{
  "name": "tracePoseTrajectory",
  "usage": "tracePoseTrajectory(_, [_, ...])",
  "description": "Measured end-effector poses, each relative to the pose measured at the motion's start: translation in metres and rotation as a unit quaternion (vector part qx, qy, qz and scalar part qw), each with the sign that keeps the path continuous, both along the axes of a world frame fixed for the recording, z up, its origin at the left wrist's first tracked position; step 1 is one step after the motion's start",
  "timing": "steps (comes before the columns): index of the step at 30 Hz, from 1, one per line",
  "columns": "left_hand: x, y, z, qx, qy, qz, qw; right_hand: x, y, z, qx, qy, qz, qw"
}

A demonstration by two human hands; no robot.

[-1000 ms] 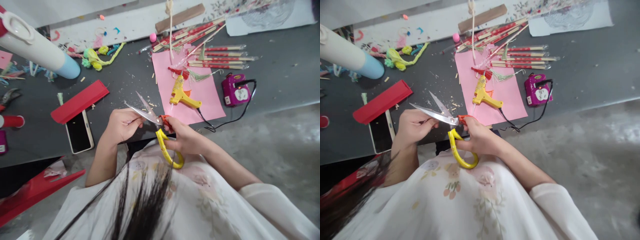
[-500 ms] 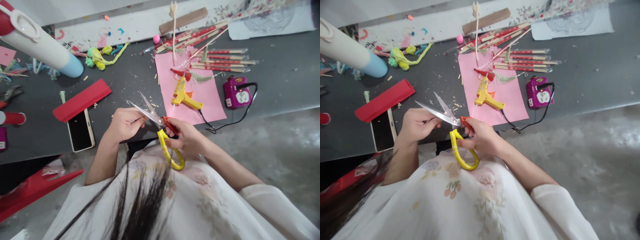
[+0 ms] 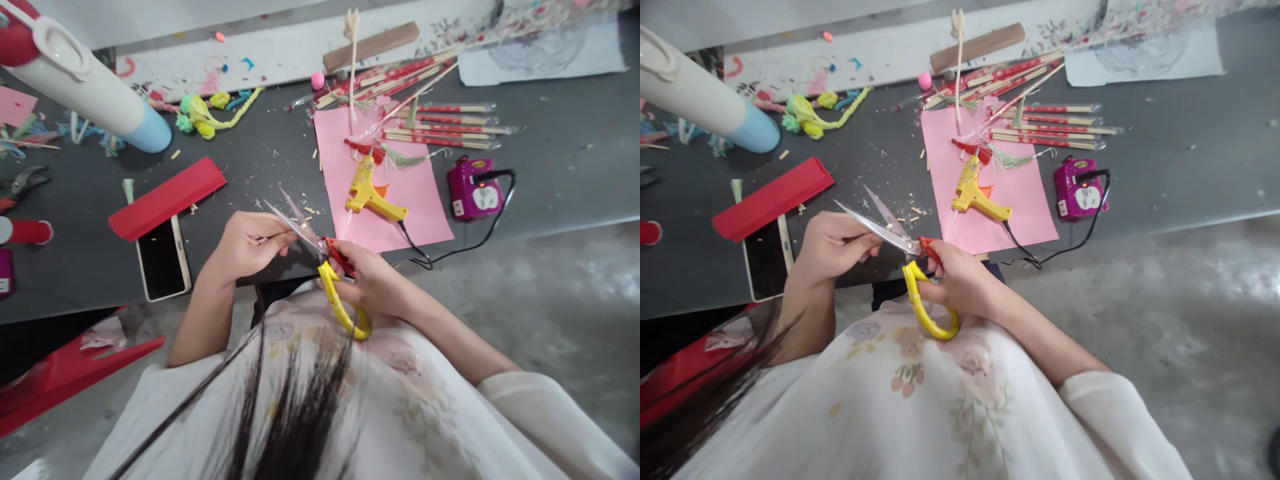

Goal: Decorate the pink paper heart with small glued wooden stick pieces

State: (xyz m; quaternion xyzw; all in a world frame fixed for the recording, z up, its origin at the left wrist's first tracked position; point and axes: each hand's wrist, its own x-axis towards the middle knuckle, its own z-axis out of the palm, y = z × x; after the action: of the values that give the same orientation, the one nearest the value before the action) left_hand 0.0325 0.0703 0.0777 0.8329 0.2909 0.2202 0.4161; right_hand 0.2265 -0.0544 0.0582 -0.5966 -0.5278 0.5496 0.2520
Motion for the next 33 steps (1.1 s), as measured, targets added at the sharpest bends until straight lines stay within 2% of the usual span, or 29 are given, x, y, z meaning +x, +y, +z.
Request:
tracePoseTrajectory(6, [0.0, 0.001, -0.004, -0.121, -0.034, -0.032, 0.992, 0.001, -0.003, 0.001, 0.047, 0.001, 0.009, 0.999])
tracePoseTrajectory(14, [-0.002, 0.002, -0.003, -0.148, -0.041, -0.05, 0.987, 0.002, 0.001, 0.01, 0.033, -0.013, 0.025, 0.999])
tracePoseTrajectory(19, [-0.003, 0.0, -0.003, -0.165, -0.025, -0.032, 0.985, 0.0, 0.003, 0.01, 0.003, -0.019, 0.011, 1.0])
tracePoseTrajectory(26, [-0.004, 0.0, 0.002, -0.155, -0.033, 0.004, 0.987, -0.004, 0.0, 0.008, -0.049, 0.038, -0.015, 0.998])
tracePoseTrajectory(29, [-0.002, -0.006, 0.001, -0.139, -0.039, 0.028, 0.989, -0.006, -0.004, 0.003, -0.023, 0.032, -0.021, 0.999])
tracePoseTrajectory(33, [0.001, -0.022, -0.009, -0.146, -0.087, 0.071, 0.983, -0.005, -0.01, -0.004, 0.0, 0.012, -0.026, 1.0])
